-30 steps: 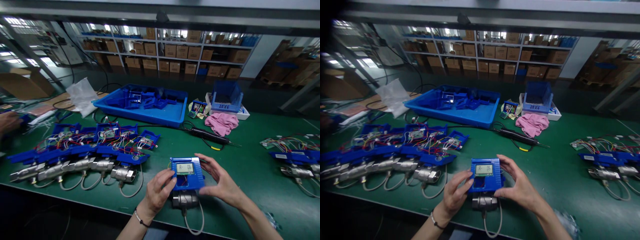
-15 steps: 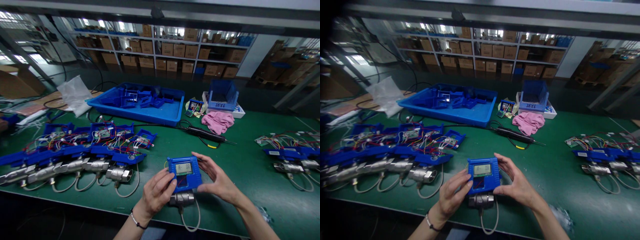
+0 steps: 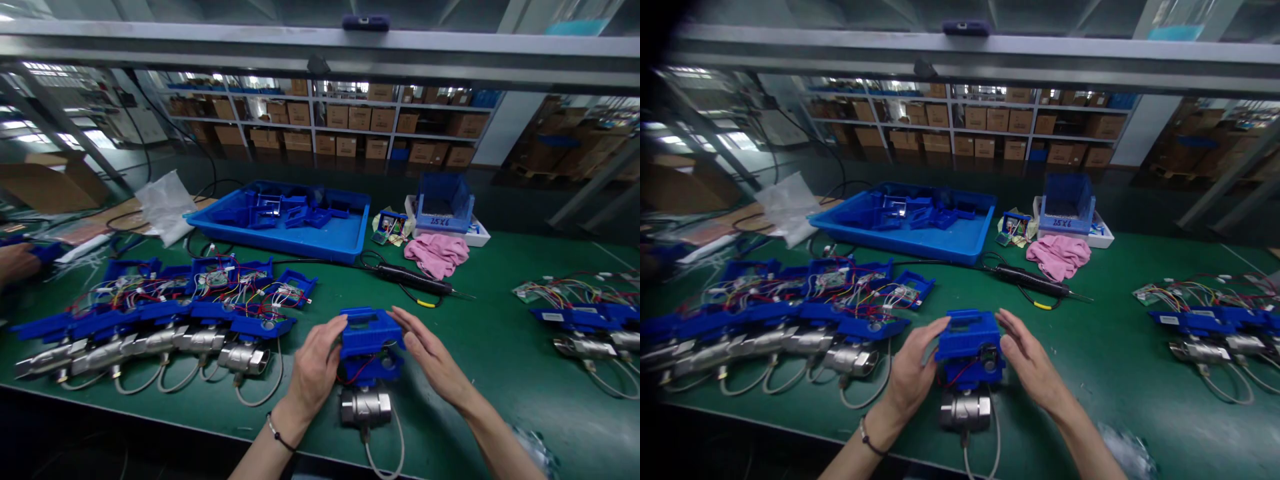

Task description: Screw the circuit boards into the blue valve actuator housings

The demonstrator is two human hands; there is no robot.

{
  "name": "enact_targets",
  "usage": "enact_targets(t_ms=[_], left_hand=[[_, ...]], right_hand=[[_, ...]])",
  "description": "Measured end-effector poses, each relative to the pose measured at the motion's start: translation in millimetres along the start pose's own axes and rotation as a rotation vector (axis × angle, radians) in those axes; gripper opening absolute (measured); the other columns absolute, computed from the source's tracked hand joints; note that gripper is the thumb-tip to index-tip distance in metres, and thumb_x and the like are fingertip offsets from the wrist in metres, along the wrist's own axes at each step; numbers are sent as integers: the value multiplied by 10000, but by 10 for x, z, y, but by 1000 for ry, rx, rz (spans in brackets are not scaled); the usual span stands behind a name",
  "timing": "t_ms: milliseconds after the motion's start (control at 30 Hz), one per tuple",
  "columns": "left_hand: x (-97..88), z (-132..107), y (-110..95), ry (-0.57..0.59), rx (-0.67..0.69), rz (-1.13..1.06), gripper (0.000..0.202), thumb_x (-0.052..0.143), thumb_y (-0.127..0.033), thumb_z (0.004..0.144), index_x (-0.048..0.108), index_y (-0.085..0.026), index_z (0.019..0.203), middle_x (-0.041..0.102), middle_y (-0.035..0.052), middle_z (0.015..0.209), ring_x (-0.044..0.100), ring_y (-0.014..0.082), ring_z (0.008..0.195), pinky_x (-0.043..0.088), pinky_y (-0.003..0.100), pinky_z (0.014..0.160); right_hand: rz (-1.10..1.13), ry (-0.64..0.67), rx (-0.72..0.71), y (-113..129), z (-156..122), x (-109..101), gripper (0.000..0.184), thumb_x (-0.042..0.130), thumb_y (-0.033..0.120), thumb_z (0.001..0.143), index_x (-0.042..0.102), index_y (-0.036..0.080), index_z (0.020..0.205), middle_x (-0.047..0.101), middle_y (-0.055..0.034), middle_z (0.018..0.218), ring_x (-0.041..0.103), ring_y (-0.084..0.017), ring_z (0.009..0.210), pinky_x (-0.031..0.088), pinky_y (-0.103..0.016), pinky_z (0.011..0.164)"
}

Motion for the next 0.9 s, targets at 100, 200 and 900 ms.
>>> enact_targets(t_ms=[100, 200, 900], left_hand=[[124, 170, 189, 103, -352, 118, 406, 482, -280, 923, 459, -183, 1317, 676, 108, 1114, 665, 201, 950, 547, 337, 838], [230, 306, 370, 246, -601, 250, 370, 480, -327, 920, 553, -136, 1229, 710, 135, 1022, 687, 234, 905, 541, 331, 812], [-442, -230, 71, -225, -286, 378, 517, 544, -257, 881, 400, -190, 1373, 360, 159, 1453, 272, 322, 1376, 278, 547, 1096]], right_hand=[[-105, -80, -17, -104, 33, 25, 599, 437, 508, 890, 293, 280, 1424, 350, -92, 1485, 340, -231, 1365, 259, -511, 1133], [-228, -101, -6, -244, 38, 89, 694, 500, 515, 853, 227, 294, 1452, 268, -84, 1523, 301, -258, 1383, 247, -536, 1132], [-36, -530, -26, -430, 428, 1200, 573, 320, 528, 893, 504, 167, 1299, 355, -102, 1475, 310, -229, 1375, 253, -457, 1136]])
Point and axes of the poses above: each hand's wrist, its own z-axis towards the middle knuckle, its own x-axis out of the palm, y = z × x, the point moved 3 cm from there along z, towards the middle knuckle
